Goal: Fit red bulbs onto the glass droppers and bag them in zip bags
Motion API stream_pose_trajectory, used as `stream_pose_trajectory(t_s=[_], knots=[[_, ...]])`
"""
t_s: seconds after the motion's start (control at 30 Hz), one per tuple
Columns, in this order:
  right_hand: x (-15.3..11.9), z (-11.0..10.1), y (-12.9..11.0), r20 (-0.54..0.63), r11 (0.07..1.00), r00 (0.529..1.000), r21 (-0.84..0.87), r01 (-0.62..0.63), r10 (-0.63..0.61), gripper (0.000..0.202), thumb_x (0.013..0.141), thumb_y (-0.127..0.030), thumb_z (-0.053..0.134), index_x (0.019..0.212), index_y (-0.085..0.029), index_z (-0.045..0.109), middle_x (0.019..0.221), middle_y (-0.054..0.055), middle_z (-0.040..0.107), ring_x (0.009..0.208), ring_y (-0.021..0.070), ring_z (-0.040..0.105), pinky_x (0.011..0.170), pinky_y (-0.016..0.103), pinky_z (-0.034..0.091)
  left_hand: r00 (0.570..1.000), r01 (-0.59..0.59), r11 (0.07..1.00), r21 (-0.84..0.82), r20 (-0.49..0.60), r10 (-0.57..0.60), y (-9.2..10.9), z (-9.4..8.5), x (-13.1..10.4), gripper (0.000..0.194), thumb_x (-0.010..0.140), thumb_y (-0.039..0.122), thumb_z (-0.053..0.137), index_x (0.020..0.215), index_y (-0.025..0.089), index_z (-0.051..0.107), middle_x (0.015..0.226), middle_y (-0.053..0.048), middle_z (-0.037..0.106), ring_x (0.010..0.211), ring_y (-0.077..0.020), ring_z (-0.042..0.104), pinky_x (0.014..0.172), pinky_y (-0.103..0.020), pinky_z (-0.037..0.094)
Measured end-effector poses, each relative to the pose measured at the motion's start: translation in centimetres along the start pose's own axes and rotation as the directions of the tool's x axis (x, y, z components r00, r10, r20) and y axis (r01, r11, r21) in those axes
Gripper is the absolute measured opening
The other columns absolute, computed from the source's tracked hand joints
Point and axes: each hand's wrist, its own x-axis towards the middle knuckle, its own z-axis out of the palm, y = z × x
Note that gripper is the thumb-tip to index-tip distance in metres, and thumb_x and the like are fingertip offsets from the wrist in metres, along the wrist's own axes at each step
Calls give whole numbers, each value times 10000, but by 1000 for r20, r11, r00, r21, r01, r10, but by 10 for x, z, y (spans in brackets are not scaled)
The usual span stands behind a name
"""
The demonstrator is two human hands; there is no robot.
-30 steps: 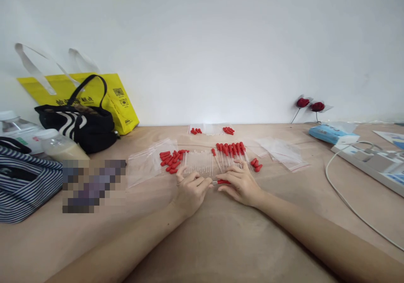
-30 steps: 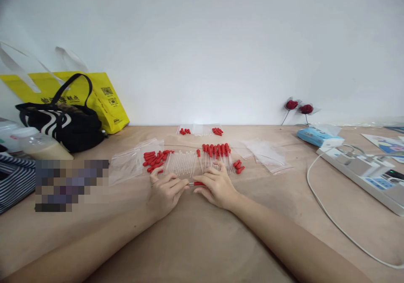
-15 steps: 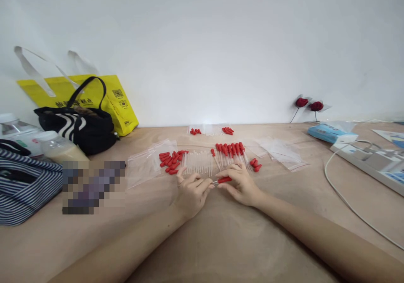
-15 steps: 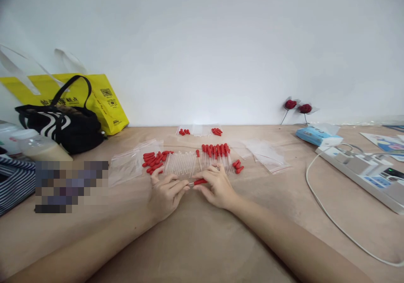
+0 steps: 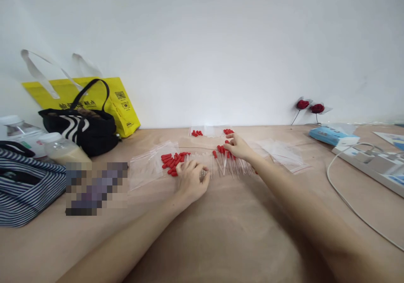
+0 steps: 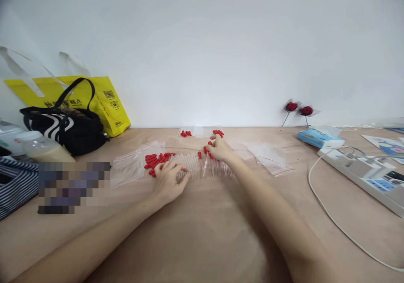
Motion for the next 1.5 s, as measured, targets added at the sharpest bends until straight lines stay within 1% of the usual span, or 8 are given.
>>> stream_pose_trajectory(t_s=[0.2,0.5,0.63,0.8,1.07,1.23,1.37,1.5], knots=[[19,23,-12,-13,972,1000,-235,-29,27,384,710,-256,534,1056,-120,441,938,132,606,909,266,553,787,383,368,998,3,991,132,68,-12,12,16,27,95,710,250,531,708,208,616,878,-52,588,913,-236,469,862,-472,226],[10,41,-23,-41,907,999,-421,7,-26,305,746,-266,494,1023,-139,481,887,129,637,887,271,577,826,408,309,975,45,958,284,198,-104,28,23,49,201,693,276,526,797,160,653,949,-114,574,984,-265,425,905,-468,195],[1,26,-12,-88,909,995,-416,-1,-39,278,795,-332,437,1014,-171,497,868,91,646,897,244,573,834,387,304,971,60,946,318,202,-129,32,25,53,220,691,272,522,816,157,663,955,-127,579,991,-271,422,918,-468,190],[-15,-15,34,-125,938,992,-338,-73,32,255,782,-348,438,920,-171,559,828,79,638,816,216,574,729,319,361,968,68,937,344,204,-145,35,31,58,216,683,256,534,790,135,677,956,-155,588,983,-304,431,906,-483,195],[-31,-65,96,192,986,981,-160,48,-17,203,659,-304,562,797,-176,638,670,0,616,583,119,507,554,230,385,963,65,938,341,224,-149,40,34,63,152,678,227,548,682,126,661,870,-173,626,937,-338,474,845,-492,236],[-28,-69,102,404,996,911,19,82,-83,281,638,-369,586,816,-161,649,710,18,640,561,116,486,562,250,377,941,74,961,266,302,-156,31,13,64,222,728,256,482,577,140,596,724,-147,628,810,-312,535,733,-461,321],[-26,-65,98,467,996,880,67,62,-86,287,644,-415,591,765,-158,635,698,25,650,581,125,532,575,252,386,910,33,989,145,405,-90,16,-13,52,298,809,289,379,577,179,530,597,-42,606,640,-220,553,689,-405,358],[-25,-63,96,490,991,867,130,35,-95,292,649,-434,598,722,-152,585,674,26,649,618,133,571,610,260,411,910,-21,1000,-11,413,24,0,-27,24,211,845,250,346,718,200,506,654,22,624,620,-152,550,788,-399,331]])
